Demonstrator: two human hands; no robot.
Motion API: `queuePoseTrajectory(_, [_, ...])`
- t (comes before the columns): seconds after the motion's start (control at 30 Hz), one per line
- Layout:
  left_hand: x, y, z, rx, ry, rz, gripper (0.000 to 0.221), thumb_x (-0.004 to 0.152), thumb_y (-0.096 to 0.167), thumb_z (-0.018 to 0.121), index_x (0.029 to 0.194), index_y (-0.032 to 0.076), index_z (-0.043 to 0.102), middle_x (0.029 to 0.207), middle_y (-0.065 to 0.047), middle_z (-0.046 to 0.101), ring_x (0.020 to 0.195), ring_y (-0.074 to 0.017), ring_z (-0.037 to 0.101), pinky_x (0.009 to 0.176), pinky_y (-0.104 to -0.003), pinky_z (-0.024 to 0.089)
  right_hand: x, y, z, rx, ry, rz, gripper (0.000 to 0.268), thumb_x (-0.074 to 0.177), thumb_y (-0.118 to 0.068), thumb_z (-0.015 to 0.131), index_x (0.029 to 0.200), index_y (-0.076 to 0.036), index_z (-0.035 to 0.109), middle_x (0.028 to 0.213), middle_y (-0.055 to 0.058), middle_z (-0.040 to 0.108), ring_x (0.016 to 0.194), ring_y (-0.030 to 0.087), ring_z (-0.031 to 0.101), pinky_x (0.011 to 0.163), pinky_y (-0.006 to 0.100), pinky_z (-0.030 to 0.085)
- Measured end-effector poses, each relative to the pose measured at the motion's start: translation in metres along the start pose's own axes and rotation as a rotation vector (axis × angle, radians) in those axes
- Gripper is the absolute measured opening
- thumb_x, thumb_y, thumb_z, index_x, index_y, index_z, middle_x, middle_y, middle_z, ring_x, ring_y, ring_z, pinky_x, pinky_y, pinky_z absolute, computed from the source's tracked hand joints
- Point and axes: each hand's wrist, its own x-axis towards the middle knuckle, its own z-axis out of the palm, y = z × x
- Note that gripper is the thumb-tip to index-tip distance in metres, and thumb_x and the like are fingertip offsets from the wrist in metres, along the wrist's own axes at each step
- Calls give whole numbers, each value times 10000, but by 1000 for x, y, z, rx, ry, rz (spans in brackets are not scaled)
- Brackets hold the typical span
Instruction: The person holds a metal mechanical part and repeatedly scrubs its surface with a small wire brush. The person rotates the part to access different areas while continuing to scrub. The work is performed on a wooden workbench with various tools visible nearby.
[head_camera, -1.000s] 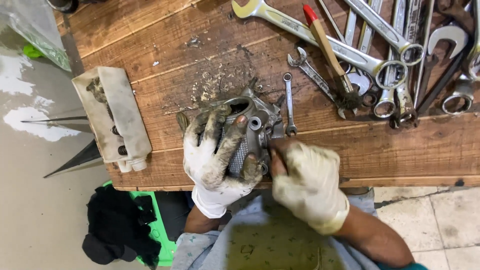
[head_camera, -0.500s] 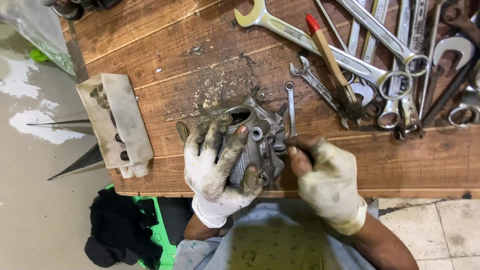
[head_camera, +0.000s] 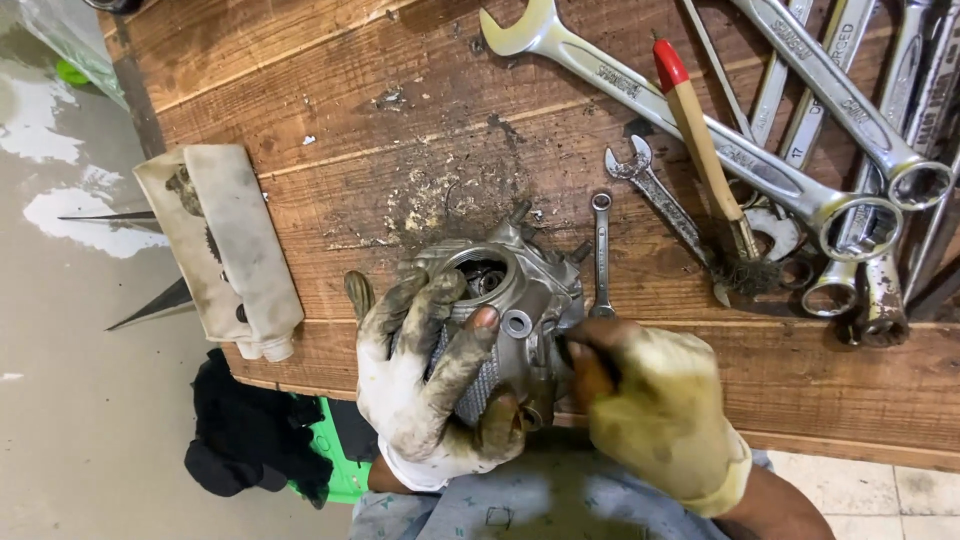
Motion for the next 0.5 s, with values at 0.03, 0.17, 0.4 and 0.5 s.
queuePoseTrajectory(0.03, [0,0,0,-1,5,6,483,913,410,536,1324,179,640,1333,-211,665,1228,-479,626,1205,-728,419,0,3,3,-12,-19,-14,83,864,-144,727,943,-123,714,681,58,732,540,269,682,584,431,537])
queuePoseTrajectory(0.17, [0,-1,0,-9,4,5,474,888,394,552,1304,186,649,1313,-195,673,1247,-485,624,1222,-757,375,0,-1,-9,-28,11,86,105,902,-206,699,956,-160,776,807,24,789,684,218,748,678,352,560])
queuePoseTrajectory(0.4, [4,2,0,-40,22,18,456,942,390,538,1316,155,648,1327,-201,656,1225,-471,622,1114,-627,534,1,-4,-5,166,-27,-82,33,908,-124,684,877,-129,673,641,-10,650,517,183,621,552,343,508])
queuePoseTrajectory(0.5, [7,3,-1,-44,51,39,433,932,365,534,1261,121,675,1300,-219,663,1192,-470,629,1067,-599,567,-2,-3,-2,167,51,-112,28,920,-137,691,923,-116,673,688,2,657,525,188,608,569,359,502])
